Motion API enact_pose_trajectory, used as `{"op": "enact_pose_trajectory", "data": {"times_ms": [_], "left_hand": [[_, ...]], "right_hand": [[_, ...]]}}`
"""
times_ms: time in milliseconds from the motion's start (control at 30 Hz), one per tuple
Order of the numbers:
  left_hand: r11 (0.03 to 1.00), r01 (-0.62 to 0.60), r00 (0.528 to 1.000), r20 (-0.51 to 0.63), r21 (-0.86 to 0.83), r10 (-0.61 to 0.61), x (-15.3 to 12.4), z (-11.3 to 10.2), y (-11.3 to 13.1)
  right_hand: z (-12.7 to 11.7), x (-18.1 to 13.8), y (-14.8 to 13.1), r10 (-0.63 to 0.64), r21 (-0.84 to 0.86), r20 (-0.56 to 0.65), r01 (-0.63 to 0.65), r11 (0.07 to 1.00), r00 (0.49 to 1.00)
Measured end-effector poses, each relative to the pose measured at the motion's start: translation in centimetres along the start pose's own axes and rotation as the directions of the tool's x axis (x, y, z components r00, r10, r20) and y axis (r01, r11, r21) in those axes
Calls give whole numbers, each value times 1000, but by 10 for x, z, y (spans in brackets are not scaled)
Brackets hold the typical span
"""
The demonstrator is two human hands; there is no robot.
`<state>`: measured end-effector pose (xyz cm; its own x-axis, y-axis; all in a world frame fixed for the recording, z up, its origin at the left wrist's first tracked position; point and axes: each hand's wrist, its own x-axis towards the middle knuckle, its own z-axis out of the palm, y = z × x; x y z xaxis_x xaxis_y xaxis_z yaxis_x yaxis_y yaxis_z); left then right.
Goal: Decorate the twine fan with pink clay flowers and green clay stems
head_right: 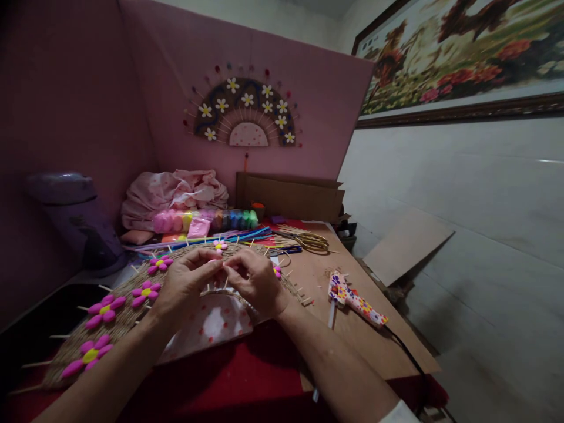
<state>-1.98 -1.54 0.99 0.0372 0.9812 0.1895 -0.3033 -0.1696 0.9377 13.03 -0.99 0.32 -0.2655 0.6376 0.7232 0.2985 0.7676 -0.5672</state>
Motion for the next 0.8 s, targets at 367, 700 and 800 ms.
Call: {"op": "enact_pose_trajectory", "data": {"times_ms": [367, 700, 800], "left_hand": [[993, 39, 998, -50, -112, -45, 1, 0, 7], [988, 152, 982, 116, -38, -147, -6, -1, 6], [977, 202, 964, 187, -65, -187, -7, 0, 7]], "right_hand": [[-1, 8, 3, 414, 683, 6, -306, 663, 910], [3, -2, -3, 86, 227, -120, -57, 972, 989], [2, -2, -4, 34, 160, -128, -13, 987, 991]]}}
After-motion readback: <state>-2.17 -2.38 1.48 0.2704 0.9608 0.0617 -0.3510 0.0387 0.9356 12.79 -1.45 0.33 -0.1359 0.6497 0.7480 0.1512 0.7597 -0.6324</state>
